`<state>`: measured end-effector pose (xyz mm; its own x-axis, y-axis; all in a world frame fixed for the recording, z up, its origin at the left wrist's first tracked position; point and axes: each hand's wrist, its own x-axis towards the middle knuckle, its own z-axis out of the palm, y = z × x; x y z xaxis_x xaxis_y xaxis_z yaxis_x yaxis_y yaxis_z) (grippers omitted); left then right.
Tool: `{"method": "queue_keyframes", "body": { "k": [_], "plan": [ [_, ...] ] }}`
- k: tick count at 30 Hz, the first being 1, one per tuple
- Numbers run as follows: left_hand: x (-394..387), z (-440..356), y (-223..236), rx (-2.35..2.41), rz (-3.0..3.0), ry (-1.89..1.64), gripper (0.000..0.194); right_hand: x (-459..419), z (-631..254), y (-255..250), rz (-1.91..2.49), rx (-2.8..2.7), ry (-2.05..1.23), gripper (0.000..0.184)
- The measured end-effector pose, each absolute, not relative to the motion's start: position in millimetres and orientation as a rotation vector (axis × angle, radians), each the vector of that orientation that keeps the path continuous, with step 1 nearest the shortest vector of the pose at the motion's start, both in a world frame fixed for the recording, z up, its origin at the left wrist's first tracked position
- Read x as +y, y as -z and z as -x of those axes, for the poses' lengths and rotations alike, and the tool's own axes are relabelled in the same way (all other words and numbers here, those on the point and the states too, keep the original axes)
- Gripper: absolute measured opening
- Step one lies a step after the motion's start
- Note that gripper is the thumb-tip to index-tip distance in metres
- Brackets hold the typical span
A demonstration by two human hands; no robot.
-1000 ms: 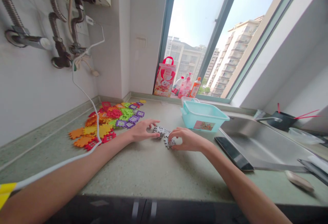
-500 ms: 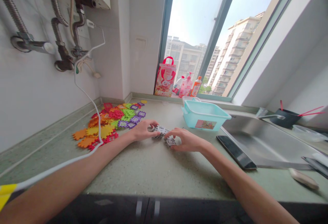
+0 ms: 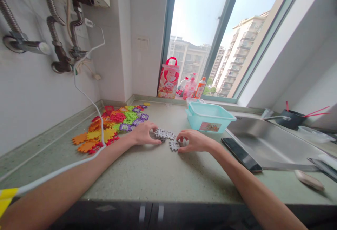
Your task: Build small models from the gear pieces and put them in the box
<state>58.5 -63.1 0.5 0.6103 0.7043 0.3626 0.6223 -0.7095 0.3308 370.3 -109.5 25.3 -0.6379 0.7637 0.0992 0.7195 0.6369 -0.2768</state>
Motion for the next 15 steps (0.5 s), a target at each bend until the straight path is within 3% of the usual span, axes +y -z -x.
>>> {"method": "queue_keyframes", "body": {
  "k": [3, 15],
  "plan": [
    [-65, -63, 0, 1.089, -2.686, -0.682, 0.040, -108, -371, -27, 1.138, -2.546, -0.312, 0.035],
    [-67, -74, 6, 0.943, -2.654, -0.705, 0.039, -109, -333, -7, 1.152, -2.377, -0.053, 0.033]
  ]
}}
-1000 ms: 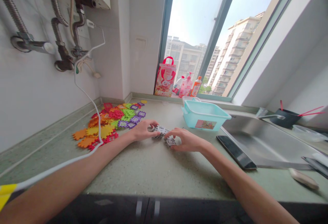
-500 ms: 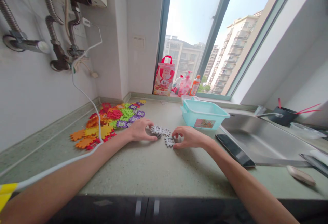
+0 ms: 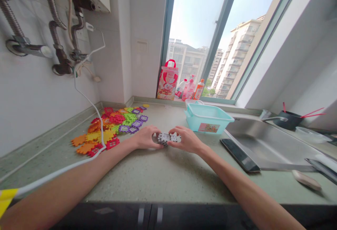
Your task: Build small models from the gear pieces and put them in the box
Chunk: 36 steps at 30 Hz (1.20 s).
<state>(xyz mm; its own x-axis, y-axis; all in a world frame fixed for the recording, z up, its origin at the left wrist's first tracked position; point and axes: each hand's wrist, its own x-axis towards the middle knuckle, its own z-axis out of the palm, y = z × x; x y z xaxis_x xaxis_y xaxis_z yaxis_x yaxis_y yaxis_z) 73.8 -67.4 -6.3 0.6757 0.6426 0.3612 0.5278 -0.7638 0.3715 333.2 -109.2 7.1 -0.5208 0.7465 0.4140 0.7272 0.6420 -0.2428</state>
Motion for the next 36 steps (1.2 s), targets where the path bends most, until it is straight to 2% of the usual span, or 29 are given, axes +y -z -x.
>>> {"method": "queue_keyframes", "body": {
  "k": [7, 11, 13, 16, 20, 25, 29, 36],
  "plan": [
    [-65, -73, 7, 0.940, -2.658, -0.700, 0.040, -95, -362, -10, 1.018, -2.377, -0.079, 0.036],
    [-65, -73, 7, 0.949, -2.636, -0.699, 0.040, -82, -377, 0, 0.921, -2.460, -0.226, 0.045],
    [-66, -73, 6, 0.966, -2.624, -0.687, 0.041, -78, -375, 7, 0.940, -2.482, -0.295, 0.040],
    [-67, -72, 6, 0.962, -2.610, -0.702, 0.051, -77, -368, 11, 1.020, -2.479, -0.245, 0.034],
    [-68, -71, 7, 0.949, -2.601, -0.740, 0.068, -80, -366, 5, 1.147, -2.463, -0.007, 0.033],
    [-68, -70, 7, 0.932, -2.652, -0.712, 0.055, -85, -370, -9, 1.261, -2.240, 0.216, 0.028],
    [-68, -72, 5, 0.914, -2.667, -0.700, 0.048, -94, -355, -9, 1.035, -2.147, 0.054, 0.027],
    [-70, -74, 4, 0.917, -2.652, -0.705, 0.042, -106, -330, -3, 0.855, -2.420, -0.148, 0.017]
  ]
}}
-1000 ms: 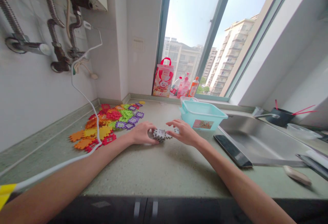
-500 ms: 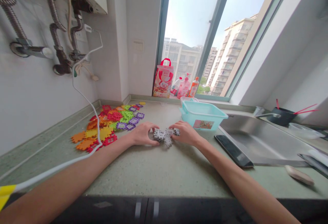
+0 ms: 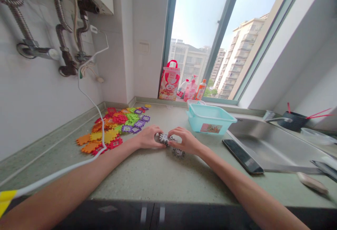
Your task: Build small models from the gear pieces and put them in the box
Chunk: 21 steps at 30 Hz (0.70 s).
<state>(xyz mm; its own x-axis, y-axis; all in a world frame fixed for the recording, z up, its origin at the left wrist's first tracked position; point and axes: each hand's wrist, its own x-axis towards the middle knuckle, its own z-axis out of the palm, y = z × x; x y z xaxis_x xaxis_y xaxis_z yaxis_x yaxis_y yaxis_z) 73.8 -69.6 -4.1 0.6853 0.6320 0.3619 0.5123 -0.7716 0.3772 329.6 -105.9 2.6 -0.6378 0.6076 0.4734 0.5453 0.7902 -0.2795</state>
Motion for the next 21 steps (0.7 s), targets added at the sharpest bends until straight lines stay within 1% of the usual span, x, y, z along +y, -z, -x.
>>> {"method": "queue_keyframes", "body": {
  "k": [2, 6, 7, 10, 14, 16, 19, 20, 21],
  "plan": [
    [-68, -73, 5, 0.911, -2.641, -0.713, 0.047, -106, -330, -2, 0.862, -2.410, -0.167, 0.017],
    [-64, -70, 10, 0.905, -2.507, -0.752, 0.067, -104, -332, 0, 0.876, -2.395, -0.189, 0.018],
    [-63, -69, 11, 0.904, -2.467, -0.761, 0.066, -104, -332, 0, 0.882, -2.395, -0.197, 0.018],
    [-62, -68, 11, 0.908, -2.400, -0.769, 0.058, -104, -331, 0, 0.896, -2.402, -0.209, 0.020],
    [-65, -68, 8, 0.948, -2.387, -0.775, 0.054, -107, -337, -8, 0.886, -2.440, -0.185, 0.023],
    [-66, -69, 6, 0.965, -2.379, -0.784, 0.053, -109, -343, -13, 0.916, -2.444, -0.171, 0.033],
    [-68, -69, 6, 0.966, -2.356, -0.802, 0.053, -112, -351, -17, 1.000, -2.445, -0.201, 0.056],
    [-68, -69, 6, 0.965, -2.351, -0.803, 0.053, -113, -352, -17, 1.018, -2.450, -0.218, 0.058],
    [-68, -69, 6, 0.964, -2.351, -0.801, 0.053, -113, -353, -17, 1.025, -2.456, -0.232, 0.055]
  ]
}}
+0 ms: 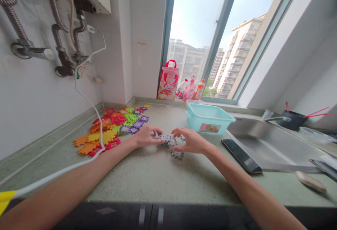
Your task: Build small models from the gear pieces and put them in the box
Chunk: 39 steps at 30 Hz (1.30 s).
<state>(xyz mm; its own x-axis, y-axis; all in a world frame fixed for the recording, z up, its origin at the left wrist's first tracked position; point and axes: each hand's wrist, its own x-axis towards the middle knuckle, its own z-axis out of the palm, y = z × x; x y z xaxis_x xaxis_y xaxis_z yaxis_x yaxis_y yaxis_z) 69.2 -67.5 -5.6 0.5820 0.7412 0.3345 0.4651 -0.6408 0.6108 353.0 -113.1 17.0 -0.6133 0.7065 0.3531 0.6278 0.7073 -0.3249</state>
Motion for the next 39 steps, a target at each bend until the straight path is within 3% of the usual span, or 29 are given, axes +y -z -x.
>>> {"method": "queue_keyframes", "body": {
  "k": [5, 13, 21, 25, 30, 35, 39],
  "plan": [
    [-67, -69, 6, 0.980, -2.371, -0.799, 0.051, -110, -357, -15, 1.021, -2.464, -0.261, 0.035],
    [-63, -70, 12, 0.963, -2.365, -0.813, 0.053, -101, -368, -24, 1.059, -2.291, -0.037, 0.030],
    [-66, -70, 8, 1.002, -2.404, -0.799, 0.053, -106, -330, -7, 0.845, -2.417, -0.150, 0.019],
    [-67, -70, 7, 0.989, -2.349, -0.789, 0.068, -106, -330, -5, 0.856, -2.394, -0.203, 0.022],
    [-66, -69, 9, 0.973, -2.347, -0.812, 0.058, -106, -341, -15, 0.908, -2.433, -0.106, 0.031],
    [-67, -69, 8, 0.998, -2.368, -0.790, 0.054, -100, -383, -26, 1.394, -2.446, 0.152, 0.042],
    [-66, -68, 9, 1.027, -2.361, -0.791, 0.057, -94, -408, -26, 1.725, -2.524, -0.024, 0.059]
  ]
}}
